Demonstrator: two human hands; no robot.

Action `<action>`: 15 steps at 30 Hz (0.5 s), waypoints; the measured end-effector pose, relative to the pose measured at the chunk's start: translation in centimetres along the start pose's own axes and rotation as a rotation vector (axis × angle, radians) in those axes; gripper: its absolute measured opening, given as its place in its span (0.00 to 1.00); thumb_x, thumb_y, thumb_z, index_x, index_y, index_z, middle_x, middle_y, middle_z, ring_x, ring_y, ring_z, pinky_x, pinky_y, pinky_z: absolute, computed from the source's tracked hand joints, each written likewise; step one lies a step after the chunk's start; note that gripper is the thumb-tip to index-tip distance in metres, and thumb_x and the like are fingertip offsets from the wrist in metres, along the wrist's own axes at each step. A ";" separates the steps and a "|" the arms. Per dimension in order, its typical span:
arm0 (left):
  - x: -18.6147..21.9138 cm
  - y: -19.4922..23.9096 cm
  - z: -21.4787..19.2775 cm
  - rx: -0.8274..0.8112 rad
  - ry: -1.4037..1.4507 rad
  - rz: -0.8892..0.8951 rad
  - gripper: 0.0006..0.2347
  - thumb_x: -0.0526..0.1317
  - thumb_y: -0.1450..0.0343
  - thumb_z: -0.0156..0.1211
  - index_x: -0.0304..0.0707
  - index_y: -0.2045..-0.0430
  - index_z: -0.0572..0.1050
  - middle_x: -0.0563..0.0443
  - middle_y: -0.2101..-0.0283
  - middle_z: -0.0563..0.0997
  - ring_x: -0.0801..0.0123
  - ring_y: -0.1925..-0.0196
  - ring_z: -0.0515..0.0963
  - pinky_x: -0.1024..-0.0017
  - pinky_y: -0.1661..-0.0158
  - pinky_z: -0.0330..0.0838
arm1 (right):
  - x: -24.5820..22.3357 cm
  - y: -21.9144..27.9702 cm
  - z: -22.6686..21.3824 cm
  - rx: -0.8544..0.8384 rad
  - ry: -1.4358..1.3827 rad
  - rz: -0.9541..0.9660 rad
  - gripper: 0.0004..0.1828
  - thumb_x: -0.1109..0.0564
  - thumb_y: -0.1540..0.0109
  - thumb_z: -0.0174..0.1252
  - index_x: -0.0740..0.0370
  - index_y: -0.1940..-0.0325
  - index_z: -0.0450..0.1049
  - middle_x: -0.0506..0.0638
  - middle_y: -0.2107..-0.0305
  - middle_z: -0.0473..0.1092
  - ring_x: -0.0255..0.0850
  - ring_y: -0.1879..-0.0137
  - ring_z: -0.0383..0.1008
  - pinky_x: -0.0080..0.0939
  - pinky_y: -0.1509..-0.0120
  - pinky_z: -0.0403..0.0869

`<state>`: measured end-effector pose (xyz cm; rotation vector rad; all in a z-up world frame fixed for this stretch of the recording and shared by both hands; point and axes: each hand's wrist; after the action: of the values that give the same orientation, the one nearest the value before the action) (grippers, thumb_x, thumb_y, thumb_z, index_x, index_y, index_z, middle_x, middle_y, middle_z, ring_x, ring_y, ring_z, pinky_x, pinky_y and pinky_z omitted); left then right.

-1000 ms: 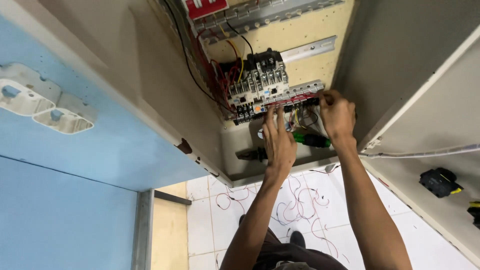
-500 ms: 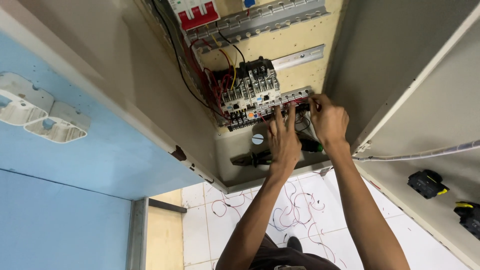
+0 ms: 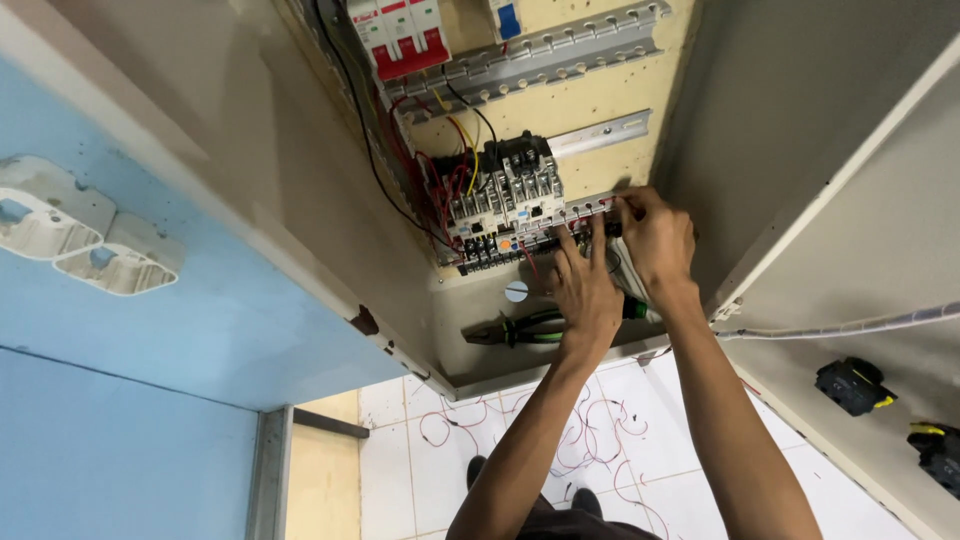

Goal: The person strips the ends of red and black wires, then uses a screwdriver to connect them to terminals inside an open electrical panel. They continue to route and secure additional wires within the panel.

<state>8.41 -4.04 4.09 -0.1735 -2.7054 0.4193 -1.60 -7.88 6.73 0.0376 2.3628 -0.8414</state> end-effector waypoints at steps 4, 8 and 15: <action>-0.3 -0.8 1.1 -0.009 -0.020 -0.037 0.44 0.33 0.34 0.69 0.55 0.24 0.45 0.30 0.27 0.52 0.48 0.39 0.66 0.54 0.50 0.68 | -0.2 0.1 0.4 -0.005 -0.148 0.185 0.06 0.53 0.29 0.62 0.54 0.51 0.82 0.56 0.71 0.79 0.55 0.65 0.81 0.55 0.63 0.76; -0.8 -1.6 3.6 0.030 -0.084 -0.051 0.42 0.32 0.35 0.68 0.54 0.25 0.50 0.34 0.32 0.58 0.52 0.42 0.67 0.60 0.53 0.68 | -0.7 0.8 0.4 0.004 -0.235 0.423 0.07 0.48 0.32 0.62 0.49 0.53 0.81 0.52 0.69 0.79 0.54 0.59 0.81 0.62 0.57 0.73; -0.9 -2.0 5.3 0.205 -0.141 -0.038 0.38 0.27 0.34 0.65 0.55 0.28 0.56 0.33 0.36 0.62 0.53 0.49 0.70 0.64 0.61 0.69 | -1.0 1.5 2.4 0.006 -0.406 0.581 0.07 0.50 0.32 0.58 0.45 0.58 0.83 0.51 0.76 0.78 0.45 0.66 0.78 0.48 0.56 0.73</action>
<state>6.99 -7.49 -0.31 -0.0365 -2.7741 0.7183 0.83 -7.89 4.96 0.4846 1.8209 -0.5092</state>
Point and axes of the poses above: each hand's wrist, its own y-axis away from the middle knuckle, its own z-axis out of the palm, x = y × z
